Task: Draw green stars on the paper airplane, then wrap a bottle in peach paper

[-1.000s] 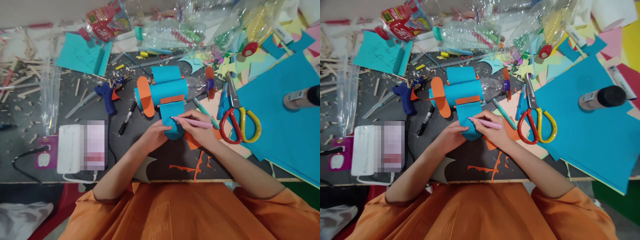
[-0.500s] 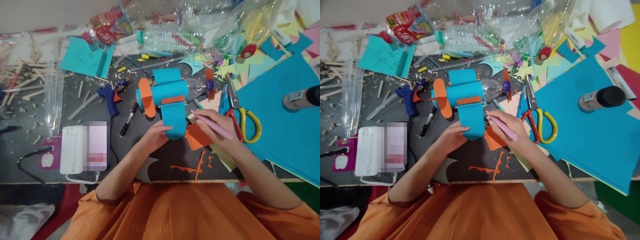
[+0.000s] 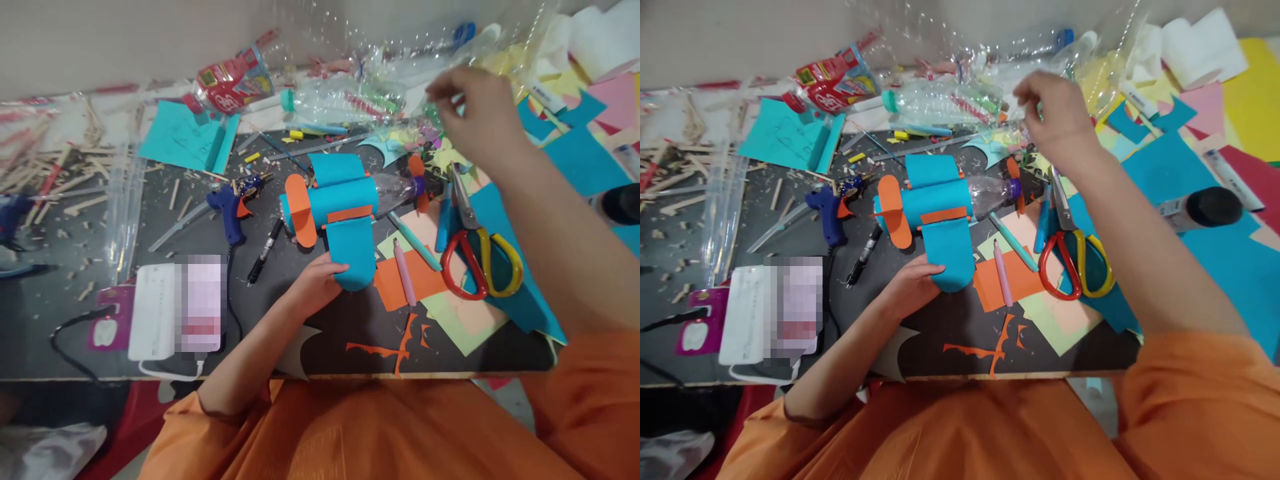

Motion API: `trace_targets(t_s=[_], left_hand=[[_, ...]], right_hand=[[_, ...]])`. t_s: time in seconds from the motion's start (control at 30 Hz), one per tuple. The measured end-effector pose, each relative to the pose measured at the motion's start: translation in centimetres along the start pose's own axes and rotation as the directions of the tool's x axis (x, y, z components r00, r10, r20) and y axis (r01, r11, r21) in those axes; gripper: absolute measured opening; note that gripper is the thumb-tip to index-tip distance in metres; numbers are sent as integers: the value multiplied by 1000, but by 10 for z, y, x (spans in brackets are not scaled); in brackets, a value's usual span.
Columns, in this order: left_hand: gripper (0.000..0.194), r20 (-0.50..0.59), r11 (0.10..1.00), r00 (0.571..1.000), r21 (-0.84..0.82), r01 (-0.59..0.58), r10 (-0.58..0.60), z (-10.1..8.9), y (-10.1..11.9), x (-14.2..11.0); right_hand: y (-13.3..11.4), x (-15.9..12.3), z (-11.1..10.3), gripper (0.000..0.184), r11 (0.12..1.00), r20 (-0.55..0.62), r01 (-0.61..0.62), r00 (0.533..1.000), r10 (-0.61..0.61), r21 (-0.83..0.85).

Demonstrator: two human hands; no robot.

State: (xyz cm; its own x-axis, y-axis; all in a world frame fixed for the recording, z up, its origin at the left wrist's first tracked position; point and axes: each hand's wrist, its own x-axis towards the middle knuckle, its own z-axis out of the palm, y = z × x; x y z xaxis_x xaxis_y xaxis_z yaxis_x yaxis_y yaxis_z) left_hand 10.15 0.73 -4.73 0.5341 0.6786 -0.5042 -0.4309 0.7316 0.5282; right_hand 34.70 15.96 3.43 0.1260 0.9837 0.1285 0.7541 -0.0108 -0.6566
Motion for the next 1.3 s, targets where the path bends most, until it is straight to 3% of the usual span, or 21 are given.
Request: trace_targets(t_s=[0.1,0.17,0.3,0.4,0.47,0.67,0.77,0.97,1.1,1.3], left_hand=[[30,23,1000,1000,-1,-10,10,1,1,0],[36,23,1000,1000,-16,-10,11,0,0,0],[46,0,999,1000,-53,0,0,-1,-3,1],[42,-11,998,1000,-55,12,-12,-4,-5,3],[40,-2,998,1000,-61,20,-21,-5,-6,3],[48,-9,997,1000,-69,16,-17,-2,-6,3],[49,2,998,1000,-62,14,-14,-1,-5,3],[44,24,999,1000,-52,4,-2,-3,-5,2],[43,27,998,1000,-62,6,-4,-3,-5,3],[51,-4,998,1000,-60,11,-11,-1,-6,3]], right_hand=[[-16,64,17,41,988,33,-128,992,125,88],[-21,89,28,44,979,65,-194,980,189,65],[-20,105,46,31,969,277,-228,929,244,-91],[-12,110,57,49,970,372,-114,909,189,-214],[-4,114,64,52,962,356,-40,924,138,-271],[13,113,72,34,945,161,53,987,-1,-323],[11,105,71,13,956,99,63,994,-36,-287],[3,96,72,53,973,10,74,997,-74,-219],[4,94,76,50,975,-14,98,995,-103,-198],[7,104,77,38,969,80,70,995,-52,-236]])
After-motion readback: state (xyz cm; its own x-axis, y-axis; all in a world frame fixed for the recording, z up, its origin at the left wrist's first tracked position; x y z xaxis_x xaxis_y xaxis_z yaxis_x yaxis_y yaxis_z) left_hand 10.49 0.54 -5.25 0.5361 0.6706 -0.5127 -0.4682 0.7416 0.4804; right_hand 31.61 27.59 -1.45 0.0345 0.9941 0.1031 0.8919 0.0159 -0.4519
